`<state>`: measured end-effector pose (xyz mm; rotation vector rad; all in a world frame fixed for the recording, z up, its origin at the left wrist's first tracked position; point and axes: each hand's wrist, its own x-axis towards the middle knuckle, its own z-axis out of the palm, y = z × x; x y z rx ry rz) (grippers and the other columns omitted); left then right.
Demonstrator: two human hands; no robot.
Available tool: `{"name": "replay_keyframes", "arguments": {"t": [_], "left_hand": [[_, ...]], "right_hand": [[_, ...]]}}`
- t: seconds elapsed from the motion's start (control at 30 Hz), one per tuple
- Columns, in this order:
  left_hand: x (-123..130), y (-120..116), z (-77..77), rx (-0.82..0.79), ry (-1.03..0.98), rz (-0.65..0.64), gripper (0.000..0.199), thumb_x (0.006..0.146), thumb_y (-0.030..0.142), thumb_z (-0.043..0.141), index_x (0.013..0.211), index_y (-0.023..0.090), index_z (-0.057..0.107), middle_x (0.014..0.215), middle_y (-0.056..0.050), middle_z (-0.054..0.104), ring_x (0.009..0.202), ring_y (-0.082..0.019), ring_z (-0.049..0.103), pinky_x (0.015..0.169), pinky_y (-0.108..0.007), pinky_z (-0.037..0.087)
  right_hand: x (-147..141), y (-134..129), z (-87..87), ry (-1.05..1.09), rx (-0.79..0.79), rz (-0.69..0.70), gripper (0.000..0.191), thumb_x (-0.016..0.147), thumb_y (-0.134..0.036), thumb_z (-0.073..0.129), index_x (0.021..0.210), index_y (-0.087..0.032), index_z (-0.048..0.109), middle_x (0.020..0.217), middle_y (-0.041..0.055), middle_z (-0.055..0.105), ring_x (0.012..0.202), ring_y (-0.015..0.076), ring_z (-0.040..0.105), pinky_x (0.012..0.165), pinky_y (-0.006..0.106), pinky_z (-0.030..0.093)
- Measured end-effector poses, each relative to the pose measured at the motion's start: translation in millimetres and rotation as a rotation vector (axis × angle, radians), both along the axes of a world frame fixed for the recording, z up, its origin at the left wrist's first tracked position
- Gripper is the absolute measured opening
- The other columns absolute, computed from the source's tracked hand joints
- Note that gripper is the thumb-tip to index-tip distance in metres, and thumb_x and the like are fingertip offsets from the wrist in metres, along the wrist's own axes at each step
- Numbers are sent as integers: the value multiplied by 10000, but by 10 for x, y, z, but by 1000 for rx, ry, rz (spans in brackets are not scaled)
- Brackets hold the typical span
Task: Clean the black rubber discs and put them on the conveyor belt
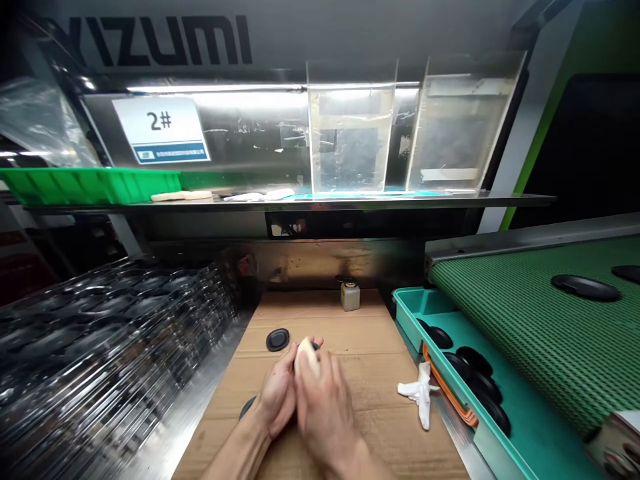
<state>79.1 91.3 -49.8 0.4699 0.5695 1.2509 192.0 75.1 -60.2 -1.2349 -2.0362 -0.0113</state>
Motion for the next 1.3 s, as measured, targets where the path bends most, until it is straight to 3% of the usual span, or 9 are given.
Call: {"name": "replay_keyframes", "arguments": {"t": [0.17, 0.27, 0.4, 0.47, 0.63, 0.8, 1.1, 1.23, 1.3], "left_hand": [[-2, -29, 11, 9, 33, -5, 353, 881, 334, 581, 1132, 86, 584, 1239, -145, 573, 1169, -241, 536, 1036, -348, 420], [-27, -3, 12, -20, 42, 18, 310, 870, 303, 596, 1092, 87, 590, 1218, -150, 584, 1150, -247, 551, 1017, -360, 438], [-78, 67, 2, -45, 20, 80, 296, 881, 269, 579, 1105, 75, 564, 1247, -164, 565, 1144, -248, 554, 994, -394, 455], [-101, 96, 2, -82, -4, 82, 314, 902, 281, 544, 1120, 54, 543, 1249, -187, 558, 1134, -256, 559, 976, -405, 465], [-135, 129, 25, -129, -38, 89, 306, 927, 282, 488, 1111, 40, 520, 1188, -200, 586, 1054, -265, 598, 931, -428, 485], [-112, 102, 23, -101, -14, 73, 341, 935, 320, 467, 1175, 80, 505, 1156, -171, 602, 974, -240, 618, 914, -458, 484], [37, 7, -24, 12, 139, 35, 338, 906, 335, 525, 1107, 64, 550, 1181, -201, 582, 1087, -278, 577, 935, -399, 474], [34, 23, -28, 3, 133, 15, 326, 902, 337, 532, 1091, 73, 552, 1195, -194, 578, 1103, -289, 569, 917, -416, 485], [41, 27, -31, -6, 132, 39, 295, 903, 311, 528, 1055, 60, 559, 1184, -202, 581, 1088, -287, 577, 913, -410, 489]], "right_hand": [[29, -3, -16, 35, 5, -82, 428, 961, -281, 343, 1364, -206, 466, 1096, 133, 520, 966, 252, 457, 824, 396, 451], [42, 20, -35, -14, 12, 68, 488, 950, -284, 370, 1435, -228, 367, 1235, 122, 471, 1020, 248, 447, 861, 400, 443], [182, 202, -81, 208, -40, -51, 425, 923, -319, 445, 1337, -225, 474, 1091, 109, 501, 1023, 233, 472, 898, 399, 437], [278, 274, -100, 353, -101, -20, 485, 874, -328, 530, 1335, -208, 440, 1127, 102, 497, 1038, 213, 494, 925, 368, 437], [420, 285, -61, 558, -413, 166, 470, 840, -348, 586, 1275, -234, 449, 1087, 48, 576, 875, 155, 580, 788, 273, 485], [374, 245, -1, 701, -509, 256, 379, 902, -415, 504, 1218, -207, 529, 1058, 60, 624, 938, 175, 594, 800, 264, 473], [348, 148, 85, 483, -545, 389, 213, 860, -329, 554, 929, -175, 683, 910, 22, 666, 838, 149, 610, 763, 234, 448], [419, 183, 116, 433, -459, 254, 232, 860, -328, 544, 959, -189, 702, 957, 21, 676, 883, 153, 620, 813, 239, 441], [413, 185, 116, 430, -414, 266, 231, 871, -327, 528, 973, -204, 696, 960, 8, 676, 875, 140, 619, 803, 228, 440]]}}
